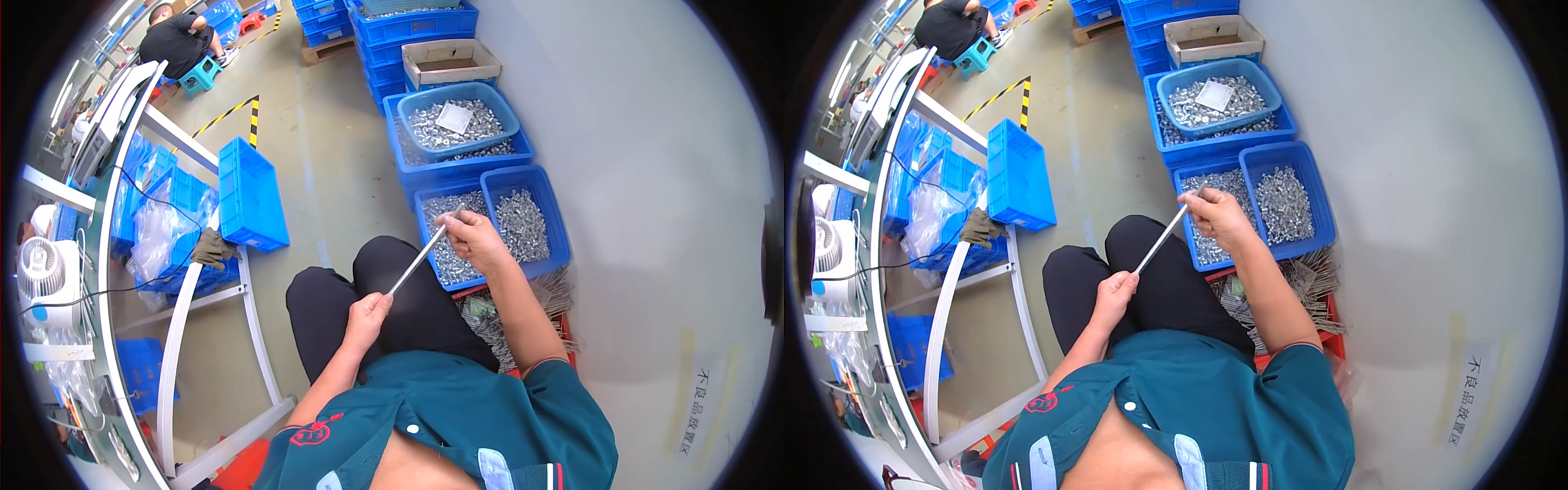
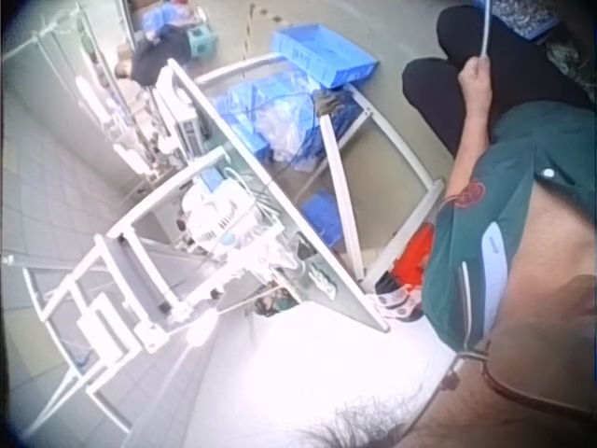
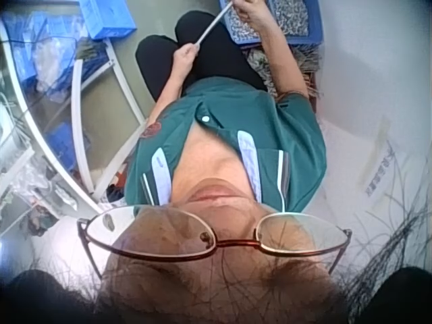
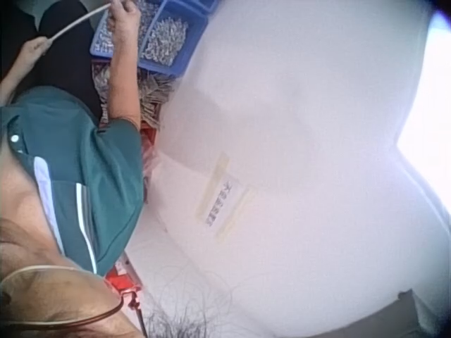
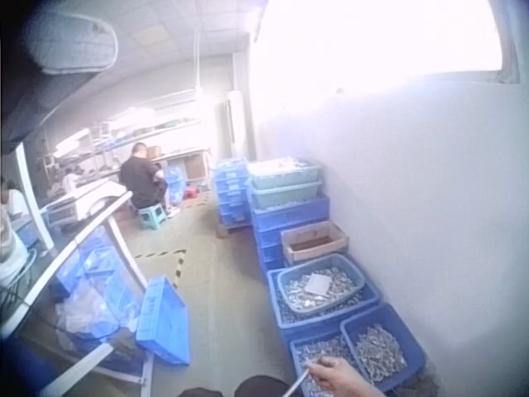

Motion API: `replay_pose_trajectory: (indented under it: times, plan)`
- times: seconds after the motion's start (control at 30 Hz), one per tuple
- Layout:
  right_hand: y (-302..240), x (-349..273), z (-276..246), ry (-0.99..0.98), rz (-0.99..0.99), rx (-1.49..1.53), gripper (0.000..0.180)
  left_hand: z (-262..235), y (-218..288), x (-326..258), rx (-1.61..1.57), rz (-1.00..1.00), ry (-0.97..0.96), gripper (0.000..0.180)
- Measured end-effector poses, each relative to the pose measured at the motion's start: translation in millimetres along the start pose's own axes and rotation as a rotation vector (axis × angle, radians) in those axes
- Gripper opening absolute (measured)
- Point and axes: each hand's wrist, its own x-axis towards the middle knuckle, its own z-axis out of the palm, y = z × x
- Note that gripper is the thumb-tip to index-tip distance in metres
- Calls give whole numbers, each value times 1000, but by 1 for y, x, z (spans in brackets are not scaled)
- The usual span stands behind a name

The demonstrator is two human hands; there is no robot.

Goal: Assembling small metal rings or components onto a long thin rod.

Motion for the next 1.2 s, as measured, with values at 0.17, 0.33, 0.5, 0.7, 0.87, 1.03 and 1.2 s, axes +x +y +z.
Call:
replay_pose_trajectory:
  times: [0.17, 0.33, 0.5, 0.7, 0.87, 1.03, 1.2]
  plan:
    - [17, 5, -27, -85, 157, 502, 30, -3, -3, 1, -58, -4, -10, 35]
    - [97, 38, -86, 511, 388, 702, 15, -1, -10, 7, -35, 12, -18, 34]
    - [80, 28, -82, 337, 182, 639, 17, -4, 0, 4, 12, -12, -13, 34]
    - [44, 18, -73, 85, 77, 544, 12, -2, 2, 3, -34, -42, -10, 34]
    - [28, 12, -67, 87, 45, 555, 14, 0, 1, 1, 9, -14, -11, 35]
    - [20, 14, -66, -23, 29, 558, 18, -3, -8, 1, 59, 19, -30, 34]
    - [15, 19, -60, -61, 73, 692, 21, -2, -5, 1, 75, 30, -32, 34]
